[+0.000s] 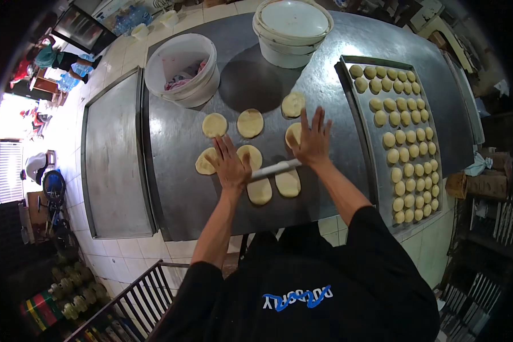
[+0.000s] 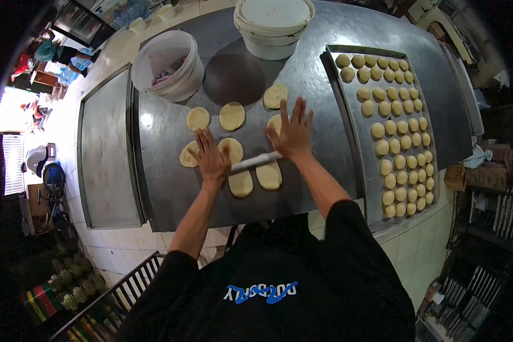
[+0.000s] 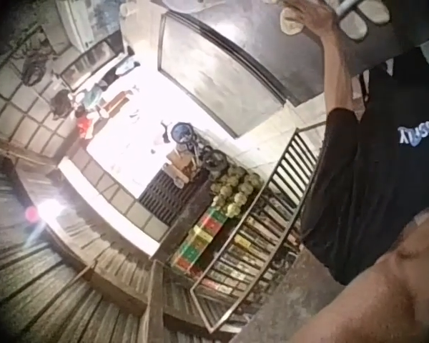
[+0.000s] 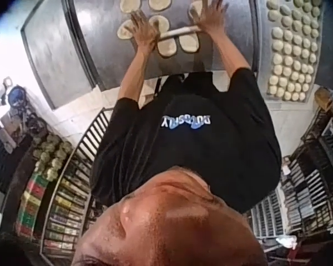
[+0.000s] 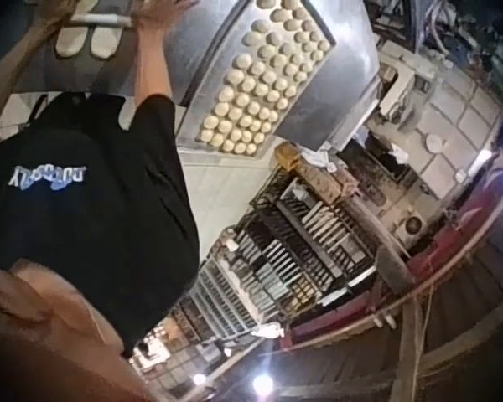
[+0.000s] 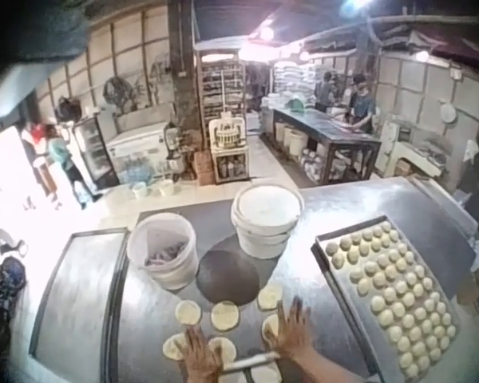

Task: Rolling out dough, adding jam filling, and shaping buns for baking.

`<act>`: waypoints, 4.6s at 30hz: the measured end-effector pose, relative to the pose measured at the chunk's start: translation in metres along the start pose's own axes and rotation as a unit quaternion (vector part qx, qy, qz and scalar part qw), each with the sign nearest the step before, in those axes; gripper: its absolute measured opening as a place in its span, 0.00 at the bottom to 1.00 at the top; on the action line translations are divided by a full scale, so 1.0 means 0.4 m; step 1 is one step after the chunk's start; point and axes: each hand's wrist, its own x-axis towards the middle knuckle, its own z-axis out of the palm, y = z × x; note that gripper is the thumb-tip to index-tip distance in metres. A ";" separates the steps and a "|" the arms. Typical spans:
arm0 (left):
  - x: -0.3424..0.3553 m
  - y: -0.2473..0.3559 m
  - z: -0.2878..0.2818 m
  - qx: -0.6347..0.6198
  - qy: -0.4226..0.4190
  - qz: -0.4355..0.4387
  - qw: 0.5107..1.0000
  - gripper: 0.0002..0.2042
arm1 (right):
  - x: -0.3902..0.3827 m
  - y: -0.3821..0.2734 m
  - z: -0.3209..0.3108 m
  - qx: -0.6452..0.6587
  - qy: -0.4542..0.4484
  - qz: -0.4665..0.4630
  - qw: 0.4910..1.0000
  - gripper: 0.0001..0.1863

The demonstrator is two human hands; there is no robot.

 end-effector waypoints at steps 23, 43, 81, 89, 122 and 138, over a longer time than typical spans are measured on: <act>-0.230 0.091 -0.058 -0.176 -0.028 -0.213 0.961 0.28 | -0.203 -0.129 -0.069 0.209 -0.083 0.114 0.968 0.16; 0.145 -0.503 -0.239 0.025 -0.033 0.040 0.998 0.22 | -0.071 0.040 -0.125 0.187 -0.074 0.222 0.954 0.11; -0.268 0.042 -0.118 -0.143 -0.249 -0.066 0.956 0.24 | -0.313 0.161 -0.202 0.375 -0.249 0.195 0.871 0.19; -0.240 0.113 -0.131 -0.486 -0.245 -0.167 0.822 0.23 | -0.322 -0.093 -0.183 0.552 -0.248 0.374 0.703 0.17; -0.231 -0.066 -0.044 0.000 -0.042 0.050 0.998 0.33 | -0.252 -0.073 -0.043 0.118 -0.072 -0.136 0.981 0.36; -0.203 0.008 -0.068 -0.174 -0.191 -0.013 0.966 0.21 | -0.283 -0.171 -0.001 0.248 -0.141 0.161 0.945 0.18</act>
